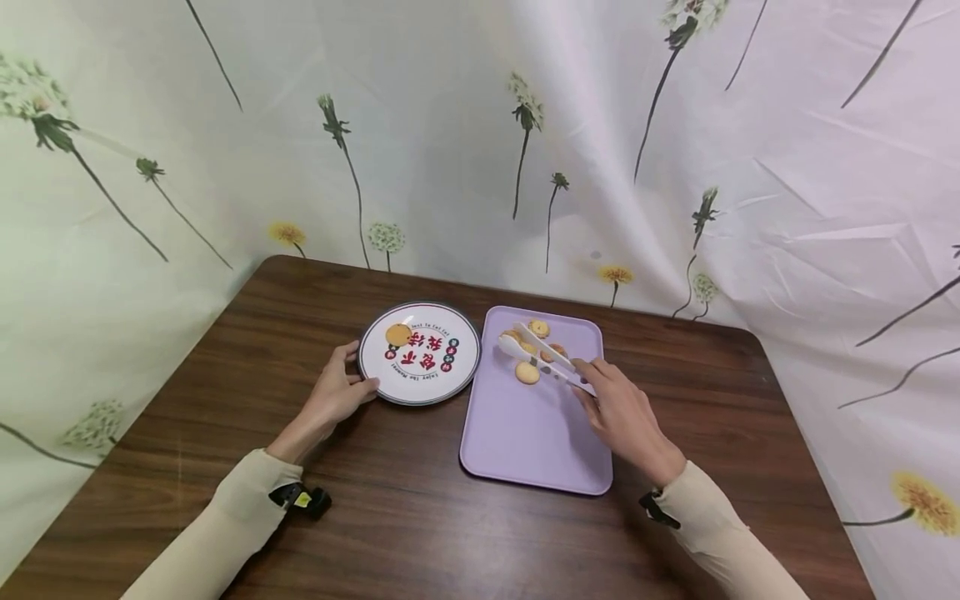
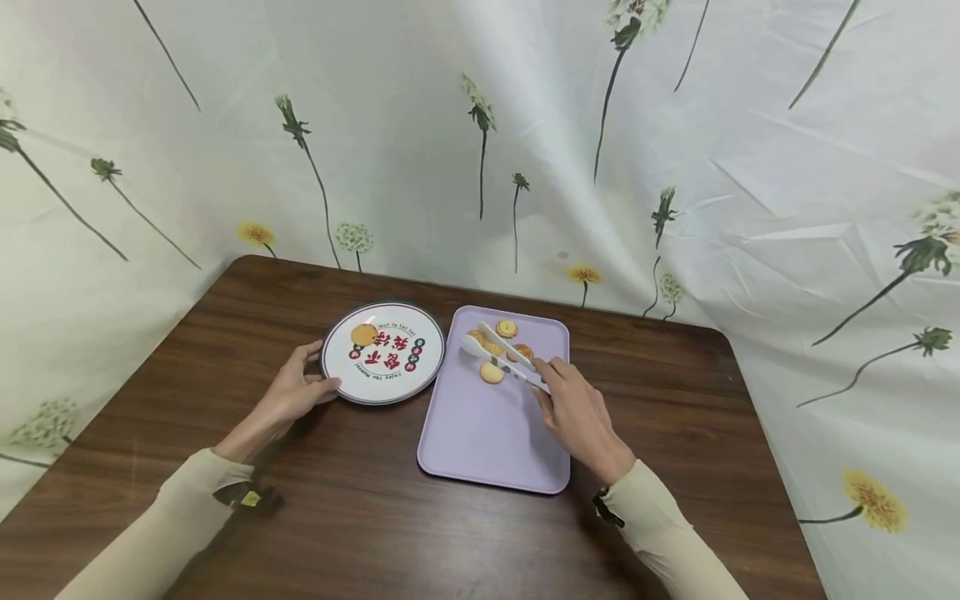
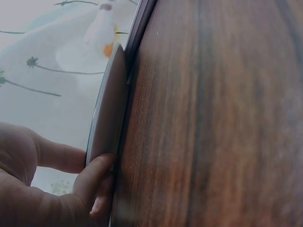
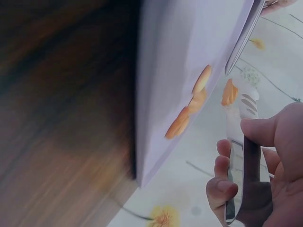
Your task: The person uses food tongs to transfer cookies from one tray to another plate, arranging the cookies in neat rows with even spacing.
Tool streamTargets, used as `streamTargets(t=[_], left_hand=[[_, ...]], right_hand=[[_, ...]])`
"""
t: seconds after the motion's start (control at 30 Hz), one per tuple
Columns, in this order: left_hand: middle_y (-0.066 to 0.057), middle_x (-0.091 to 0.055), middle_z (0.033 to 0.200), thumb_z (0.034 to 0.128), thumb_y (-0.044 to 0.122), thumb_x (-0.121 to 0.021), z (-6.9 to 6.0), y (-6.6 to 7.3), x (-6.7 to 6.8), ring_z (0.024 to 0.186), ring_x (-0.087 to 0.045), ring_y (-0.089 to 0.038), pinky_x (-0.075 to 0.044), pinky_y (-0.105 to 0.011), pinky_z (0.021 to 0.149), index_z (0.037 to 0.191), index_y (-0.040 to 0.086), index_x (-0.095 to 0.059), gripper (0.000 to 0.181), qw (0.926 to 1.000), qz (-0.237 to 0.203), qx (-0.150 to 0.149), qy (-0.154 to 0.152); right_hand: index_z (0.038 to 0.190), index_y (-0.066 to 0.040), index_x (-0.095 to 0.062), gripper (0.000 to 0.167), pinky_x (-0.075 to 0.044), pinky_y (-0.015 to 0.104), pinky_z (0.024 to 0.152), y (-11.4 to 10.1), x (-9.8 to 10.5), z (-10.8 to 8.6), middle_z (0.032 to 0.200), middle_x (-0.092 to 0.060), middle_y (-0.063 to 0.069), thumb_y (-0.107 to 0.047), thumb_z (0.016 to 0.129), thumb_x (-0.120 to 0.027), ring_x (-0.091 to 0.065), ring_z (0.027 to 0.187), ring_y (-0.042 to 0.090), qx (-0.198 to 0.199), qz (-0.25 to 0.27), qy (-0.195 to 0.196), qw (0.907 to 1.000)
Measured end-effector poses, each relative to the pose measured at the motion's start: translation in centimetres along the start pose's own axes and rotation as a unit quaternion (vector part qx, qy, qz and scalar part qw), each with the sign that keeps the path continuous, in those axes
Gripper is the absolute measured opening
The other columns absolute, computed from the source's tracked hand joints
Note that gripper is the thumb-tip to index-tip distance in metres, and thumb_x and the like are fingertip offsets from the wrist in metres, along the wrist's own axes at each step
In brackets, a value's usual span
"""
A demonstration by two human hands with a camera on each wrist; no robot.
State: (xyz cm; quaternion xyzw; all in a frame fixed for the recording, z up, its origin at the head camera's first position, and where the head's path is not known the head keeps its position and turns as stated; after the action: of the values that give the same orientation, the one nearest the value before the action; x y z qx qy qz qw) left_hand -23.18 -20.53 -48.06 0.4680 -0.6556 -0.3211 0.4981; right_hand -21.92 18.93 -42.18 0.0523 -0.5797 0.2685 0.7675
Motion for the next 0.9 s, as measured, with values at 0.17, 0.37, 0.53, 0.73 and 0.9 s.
streamTargets(t=[0.17,0.37,0.53,0.73,0.9], left_hand=[[-0.034,-0.017,0.165,0.1024,-0.002,-0.056,0.0,0.2,0.2,0.139,-0.048,-0.049,-0.061,-0.04,0.108,0.166,0.0,-0.005,0.082,1.0,0.004,-0.002,0.004],[-0.033,-0.018,0.164,0.1028,-0.001,-0.056,0.0,-0.2,-0.4,0.139,-0.049,-0.048,-0.061,-0.04,0.109,0.166,0.001,-0.006,0.081,1.0,0.003,0.004,0.003],[-0.033,-0.018,0.164,0.1032,-0.001,-0.055,0.0,-0.5,-0.5,0.138,-0.049,-0.048,-0.061,-0.041,0.109,0.166,0.001,-0.006,0.08,1.0,0.001,0.001,0.005],[-0.034,-0.019,0.163,0.1024,-0.002,-0.056,0.1,-0.3,-0.1,0.137,-0.05,-0.049,-0.062,-0.04,0.107,0.166,0.0,-0.007,0.08,1.0,-0.002,-0.005,0.006],[-0.035,-0.019,0.163,0.1021,-0.002,-0.056,0.0,-0.3,0.1,0.136,-0.051,-0.049,-0.062,-0.039,0.106,0.166,-0.001,-0.007,0.081,0.9999,0.003,-0.008,0.007]], right_hand=[[0.139,-0.014,-0.065,0.039,-0.053,0.037,0.054,-1.3,-1.3,1.8,0.104,-0.064,0.003,-0.02,0.1,-0.069,-0.057,0.081,0.019,0.015,0.013,-0.012,0.9997],[0.137,-0.011,-0.065,0.04,-0.064,0.044,0.075,-3.0,-2.6,3.2,0.122,-0.07,0.005,-0.016,0.098,-0.072,-0.067,0.104,0.023,0.053,0.021,-0.011,0.9983],[0.136,-0.01,-0.067,0.04,-0.064,0.047,0.075,-4.3,-3.3,4.4,0.117,-0.07,0.007,-0.017,0.097,-0.074,-0.066,0.105,0.025,0.073,0.027,-0.013,0.9969],[0.138,-0.012,-0.066,0.039,-0.061,0.043,0.057,-5.3,-4.4,5.5,0.123,-0.069,0.003,-0.017,0.1,-0.07,-0.067,0.1,0.026,0.076,0.012,-0.05,0.9958],[0.136,-0.011,-0.066,0.037,-0.054,0.032,0.054,-6.0,-4.9,6.5,0.109,-0.068,0.002,-0.017,0.1,-0.07,-0.064,0.088,0.018,0.093,0.011,-0.053,0.9942]])
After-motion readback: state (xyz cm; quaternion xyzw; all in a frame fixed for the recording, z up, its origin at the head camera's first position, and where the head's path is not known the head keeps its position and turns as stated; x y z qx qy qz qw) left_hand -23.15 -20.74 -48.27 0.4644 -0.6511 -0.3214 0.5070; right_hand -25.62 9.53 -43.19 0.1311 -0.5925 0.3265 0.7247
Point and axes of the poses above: each hand's wrist, its own z-axis towards the middle knuckle, its own x-axis out of the back of the hand, y = z × x, the point moved 7 cm from there along z, towards the middle knuckle
